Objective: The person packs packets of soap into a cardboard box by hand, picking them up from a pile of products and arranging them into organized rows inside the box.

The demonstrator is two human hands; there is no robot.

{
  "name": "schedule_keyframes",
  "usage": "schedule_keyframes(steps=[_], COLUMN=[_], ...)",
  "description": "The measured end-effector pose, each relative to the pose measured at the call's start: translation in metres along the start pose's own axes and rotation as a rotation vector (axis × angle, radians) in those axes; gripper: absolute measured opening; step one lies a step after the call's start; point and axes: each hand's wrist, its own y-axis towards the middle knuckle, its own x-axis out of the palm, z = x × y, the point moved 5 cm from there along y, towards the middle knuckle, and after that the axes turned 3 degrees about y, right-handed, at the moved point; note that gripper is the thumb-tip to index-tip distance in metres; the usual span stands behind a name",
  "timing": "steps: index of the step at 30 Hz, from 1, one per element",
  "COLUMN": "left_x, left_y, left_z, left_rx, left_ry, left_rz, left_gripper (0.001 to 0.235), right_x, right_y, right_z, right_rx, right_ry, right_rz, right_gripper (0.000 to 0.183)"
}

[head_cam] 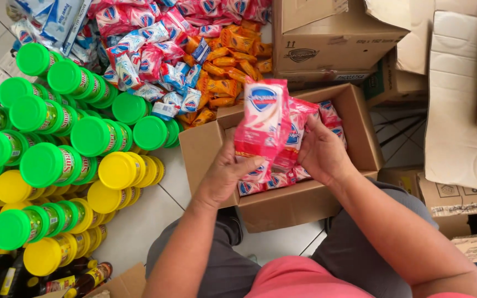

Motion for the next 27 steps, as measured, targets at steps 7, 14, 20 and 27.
schedule_keyframes(steps=[7, 14, 20, 27], left_x=[0.004, 0.015, 0.01, -0.009], left_y=[0.02, 0.038, 0.047, 0.06], left_z=[-0.069, -0.056, -0.067, -0.064], left_rx=[-0.112, -0.036, 0.044, -0.031], left_ry=[0.116, 0.324, 0.44, 0.068], left_rz=[-0.024, 0.0, 0.068, 0.181], left_gripper=[0.065, 0.054, 0.039, 0.054], right_x=[-0.041, -0.045, -0.047, -0.047], right_y=[0.011, 0.018, 0.024, 0.031], right_z=[0.008, -0.012, -0.008, -0.003], right_rx=[-0.04, -0.201, -0.197, -0.16], right_ry=[0.008, -0.031, -0.054, -0.087], right_rz=[0.022, -0.014, -0.042, -0.071], right_gripper=[0.036, 0.031, 0.035, 0.042])
